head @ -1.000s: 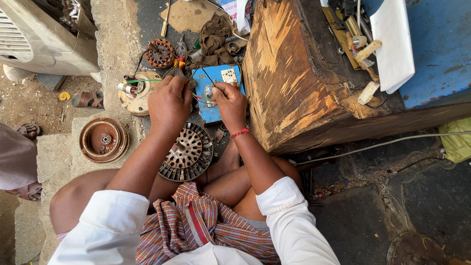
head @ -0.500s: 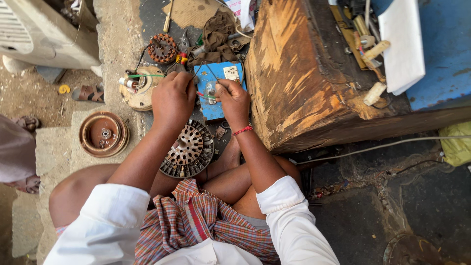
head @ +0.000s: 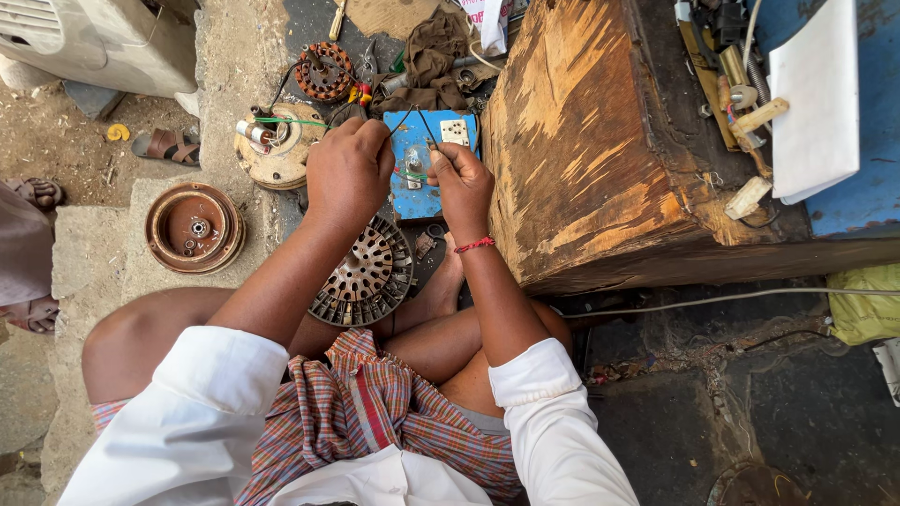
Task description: The person sits on the ground repairing a ceiling fan motor. They handle a perforated motor disc, work on wire connections at a blue electrical test board with a bulb, then fit components onto the motor disc by hand.
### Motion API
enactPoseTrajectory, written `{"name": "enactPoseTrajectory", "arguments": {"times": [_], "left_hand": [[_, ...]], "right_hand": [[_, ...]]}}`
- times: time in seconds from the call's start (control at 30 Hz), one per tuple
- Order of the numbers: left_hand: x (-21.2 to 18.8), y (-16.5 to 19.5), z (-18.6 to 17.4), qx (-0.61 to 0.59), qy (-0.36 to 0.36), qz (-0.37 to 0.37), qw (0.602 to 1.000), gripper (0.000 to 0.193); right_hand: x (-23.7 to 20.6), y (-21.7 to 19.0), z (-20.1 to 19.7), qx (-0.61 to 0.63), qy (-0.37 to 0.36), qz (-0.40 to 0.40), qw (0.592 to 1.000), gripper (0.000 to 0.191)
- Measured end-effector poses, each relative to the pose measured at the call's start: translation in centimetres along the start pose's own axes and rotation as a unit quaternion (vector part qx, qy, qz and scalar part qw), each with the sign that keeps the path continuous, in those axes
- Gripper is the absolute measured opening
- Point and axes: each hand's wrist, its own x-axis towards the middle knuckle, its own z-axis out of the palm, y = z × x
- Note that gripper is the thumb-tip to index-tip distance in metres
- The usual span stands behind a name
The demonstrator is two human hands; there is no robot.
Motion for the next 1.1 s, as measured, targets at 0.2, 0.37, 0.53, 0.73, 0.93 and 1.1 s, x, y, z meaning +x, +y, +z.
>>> {"name": "enactPoseTrajectory", "arguments": {"times": [0.2,0.37,0.53,0.73,0.93,1.1], "left_hand": [[0.2,0.1,-0.2,0.004,0.001,0.003,1.000,0.008],[0.1,-0.1,-0.6,-0.008,-0.008,0.012,1.000,0.008],[-0.2,-0.4,-0.4,-0.024,0.011,0.013,1.000,0.010],[-0.8,0.2,-0.3,-0.020,0.044,0.008,0.999,0.008],[-1.0,0.0,-0.7,-0.022,0.036,-0.011,0.999,0.008],[-1.6,-0.6,-1.2,-0.035,0.017,-0.014,0.999,0.009]], "right_hand": [[0.0,0.0,0.0,0.010,-0.008,-0.002,1.000,0.014],[-0.4,-0.2,0.0,0.010,-0.017,-0.006,1.000,0.014],[-0.6,-0.2,0.2,0.031,-0.023,-0.019,0.999,0.015],[-0.3,-0.3,0.7,0.025,-0.022,-0.011,0.999,0.015],[-0.8,-0.4,1.3,0.036,-0.026,-0.001,0.999,0.017],[-1.6,0.0,2.1,0.054,-0.043,0.001,0.998,0.018]]}}
